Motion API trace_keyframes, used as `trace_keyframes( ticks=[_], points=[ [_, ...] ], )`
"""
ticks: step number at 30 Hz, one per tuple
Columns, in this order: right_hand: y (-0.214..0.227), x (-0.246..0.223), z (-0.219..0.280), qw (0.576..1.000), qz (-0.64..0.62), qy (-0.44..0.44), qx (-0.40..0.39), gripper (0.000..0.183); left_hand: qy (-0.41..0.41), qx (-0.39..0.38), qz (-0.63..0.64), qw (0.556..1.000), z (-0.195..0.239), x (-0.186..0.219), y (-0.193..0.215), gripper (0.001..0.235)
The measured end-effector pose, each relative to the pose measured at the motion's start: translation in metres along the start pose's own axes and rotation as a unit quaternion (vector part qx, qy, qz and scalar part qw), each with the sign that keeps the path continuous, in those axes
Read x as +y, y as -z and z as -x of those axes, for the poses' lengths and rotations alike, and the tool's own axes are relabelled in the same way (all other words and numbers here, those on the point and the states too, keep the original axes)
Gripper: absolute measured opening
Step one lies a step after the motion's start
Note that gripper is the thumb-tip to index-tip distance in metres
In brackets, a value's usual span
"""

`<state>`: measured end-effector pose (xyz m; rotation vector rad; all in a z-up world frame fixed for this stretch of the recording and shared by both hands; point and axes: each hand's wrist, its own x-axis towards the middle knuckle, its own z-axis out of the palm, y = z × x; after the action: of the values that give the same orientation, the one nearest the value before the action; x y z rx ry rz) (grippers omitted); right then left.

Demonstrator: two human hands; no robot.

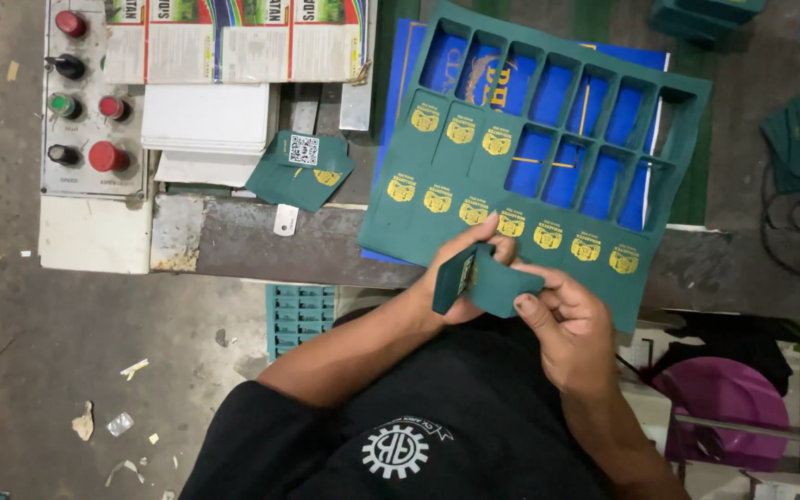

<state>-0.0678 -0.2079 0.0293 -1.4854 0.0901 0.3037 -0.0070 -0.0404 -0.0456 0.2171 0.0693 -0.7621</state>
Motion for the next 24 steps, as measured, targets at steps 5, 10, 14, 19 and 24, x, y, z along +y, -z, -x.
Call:
trace_keyframes(
  ticks=[5,10,14,19,24],
  points=[
    [-0.004,-0.010,-0.001,1.000,0.018,-0.011,-0.001,0.034,0.011,-0.020,0.033,0.999,-0.002,-0.002,0.006,0.061],
    [-0.006,-0.012,-0.002,1.000,0.016,-0.018,-0.013,0.035,0.022,0.001,0.038,0.999,-0.002,0.002,0.002,0.060],
    [-0.003,-0.005,-0.002,1.000,-0.005,-0.015,-0.011,0.030,0.017,-0.020,0.054,0.998,-0.003,-0.002,0.008,0.061],
    [0.001,0.004,-0.001,1.000,-0.028,-0.006,0.007,0.019,0.000,-0.075,0.069,0.995,-0.002,-0.001,0.005,0.063],
    [0.002,0.007,0.000,1.000,0.015,0.000,0.025,0.018,0.014,-0.069,0.051,0.996,-0.002,0.002,0.002,0.063]
  ],
)
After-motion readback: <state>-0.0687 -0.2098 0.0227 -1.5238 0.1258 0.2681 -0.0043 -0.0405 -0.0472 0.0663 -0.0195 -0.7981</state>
